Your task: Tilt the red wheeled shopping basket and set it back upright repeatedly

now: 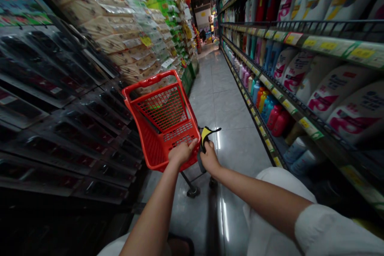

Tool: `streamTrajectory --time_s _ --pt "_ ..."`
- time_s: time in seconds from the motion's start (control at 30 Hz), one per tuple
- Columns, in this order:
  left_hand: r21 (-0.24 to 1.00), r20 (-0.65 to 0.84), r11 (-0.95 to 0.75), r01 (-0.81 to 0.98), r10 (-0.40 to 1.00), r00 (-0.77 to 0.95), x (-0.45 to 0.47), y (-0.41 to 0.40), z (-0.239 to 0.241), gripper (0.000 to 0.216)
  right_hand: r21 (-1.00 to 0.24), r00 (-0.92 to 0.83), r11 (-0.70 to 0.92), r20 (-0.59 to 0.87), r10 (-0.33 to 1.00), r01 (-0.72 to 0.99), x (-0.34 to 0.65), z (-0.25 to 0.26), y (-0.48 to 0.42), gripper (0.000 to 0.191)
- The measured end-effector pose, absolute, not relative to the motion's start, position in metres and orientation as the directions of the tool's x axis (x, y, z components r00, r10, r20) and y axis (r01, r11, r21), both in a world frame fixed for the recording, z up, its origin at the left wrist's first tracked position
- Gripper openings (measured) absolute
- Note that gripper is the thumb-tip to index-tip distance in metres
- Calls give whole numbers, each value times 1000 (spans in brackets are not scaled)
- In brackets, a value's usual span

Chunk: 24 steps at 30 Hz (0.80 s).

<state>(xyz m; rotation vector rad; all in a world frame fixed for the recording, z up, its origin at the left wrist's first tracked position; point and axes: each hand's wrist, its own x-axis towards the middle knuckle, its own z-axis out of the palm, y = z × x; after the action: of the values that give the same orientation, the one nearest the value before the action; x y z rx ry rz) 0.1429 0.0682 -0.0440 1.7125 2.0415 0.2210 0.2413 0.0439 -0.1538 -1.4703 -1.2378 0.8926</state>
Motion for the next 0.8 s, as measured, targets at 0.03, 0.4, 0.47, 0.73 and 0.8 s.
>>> streamTrajectory --time_s 0.03,0.4,0.47,0.73,0.8 --pt "410 -247 220 885 961 -124 146 69 -44 55 -956 213 -51 13 977 289 242 -157 43 54" --pt "73 -324 163 984 937 -131 166 71 -42 94 -958 154 102 148 977 269 251 -172 40 57" --pt "60 -313 161 985 940 -135 168 71 -42 96 -960 168 6 55 984 280 251 -180 42 60" --pt "89 -291 115 989 953 -85 158 73 -42 96 -979 161 89 120 980 185 254 -182 63 42" --pt "93 -297 120 988 951 -88 158 74 -42 96 -974 145 98 130 981 206 255 -186 64 48"
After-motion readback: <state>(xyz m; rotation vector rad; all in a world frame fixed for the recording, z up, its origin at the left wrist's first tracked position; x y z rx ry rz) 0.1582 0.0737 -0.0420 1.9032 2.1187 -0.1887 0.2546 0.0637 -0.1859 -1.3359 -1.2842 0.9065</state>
